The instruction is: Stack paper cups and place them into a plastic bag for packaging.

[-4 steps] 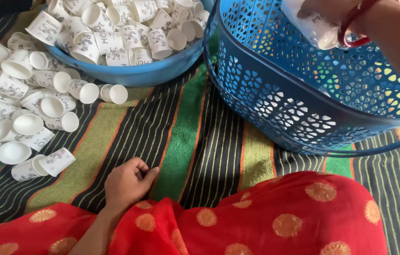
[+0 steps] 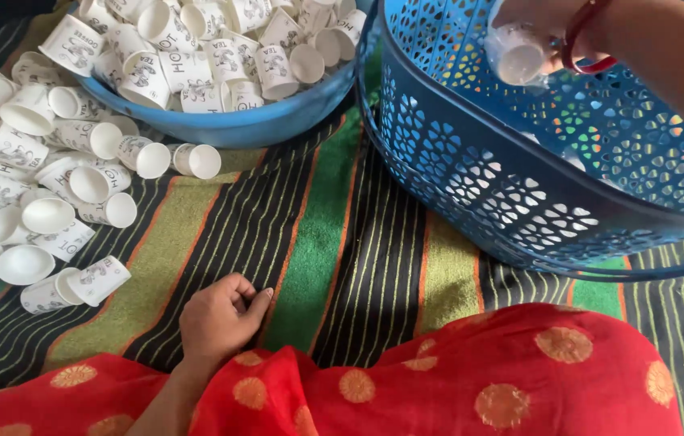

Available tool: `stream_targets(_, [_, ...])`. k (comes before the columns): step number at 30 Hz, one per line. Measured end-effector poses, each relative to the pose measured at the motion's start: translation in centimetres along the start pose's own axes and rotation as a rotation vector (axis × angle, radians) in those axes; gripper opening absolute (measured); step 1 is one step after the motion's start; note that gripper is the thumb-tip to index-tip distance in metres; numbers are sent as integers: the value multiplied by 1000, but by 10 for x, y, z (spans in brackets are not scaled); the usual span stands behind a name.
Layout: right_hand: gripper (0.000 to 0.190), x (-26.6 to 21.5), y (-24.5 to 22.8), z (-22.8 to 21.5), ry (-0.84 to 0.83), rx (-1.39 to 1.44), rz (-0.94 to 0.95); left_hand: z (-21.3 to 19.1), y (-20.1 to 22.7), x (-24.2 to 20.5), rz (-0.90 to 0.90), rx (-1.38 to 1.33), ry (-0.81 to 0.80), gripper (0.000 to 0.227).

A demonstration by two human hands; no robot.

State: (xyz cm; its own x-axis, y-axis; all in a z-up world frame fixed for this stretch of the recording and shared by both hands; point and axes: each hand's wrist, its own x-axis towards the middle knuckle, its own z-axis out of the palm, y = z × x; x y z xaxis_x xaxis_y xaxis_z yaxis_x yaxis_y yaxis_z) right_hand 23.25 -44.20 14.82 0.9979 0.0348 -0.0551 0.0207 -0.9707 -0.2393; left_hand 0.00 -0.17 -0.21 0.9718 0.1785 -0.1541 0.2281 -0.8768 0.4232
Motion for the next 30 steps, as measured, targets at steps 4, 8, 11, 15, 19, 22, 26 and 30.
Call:
stream_targets(4, [55,77,55,66,-154,37,-43,0,-2,0,13,11,15,33])
stream_targets(8, [57,69,47,101,-305,63,-75,3,-3,0,42,16,43,35])
stream_targets(11, [51,72,53,133,-376,254,312,3,-3,-1,61,10,82,37])
stream_targets(15, [59,81,71,164,-383,224,407,4,-5,-2,84,16,105,36])
stream_targets(19, [52,85,74,170,-354,-118,304,6,-5,-1,47,22,100,36])
stream_targets(22, [48,88,61,177,-339,-337,221,8,-10,-2,47,32,120,36])
stream_targets(26, [65,66,41,162,-296,-482,168,11,-14,-1,86,41,173,35])
stream_targets(30, [101,21,7,126,-230,-443,166,10,-6,0,56,-11,143,34])
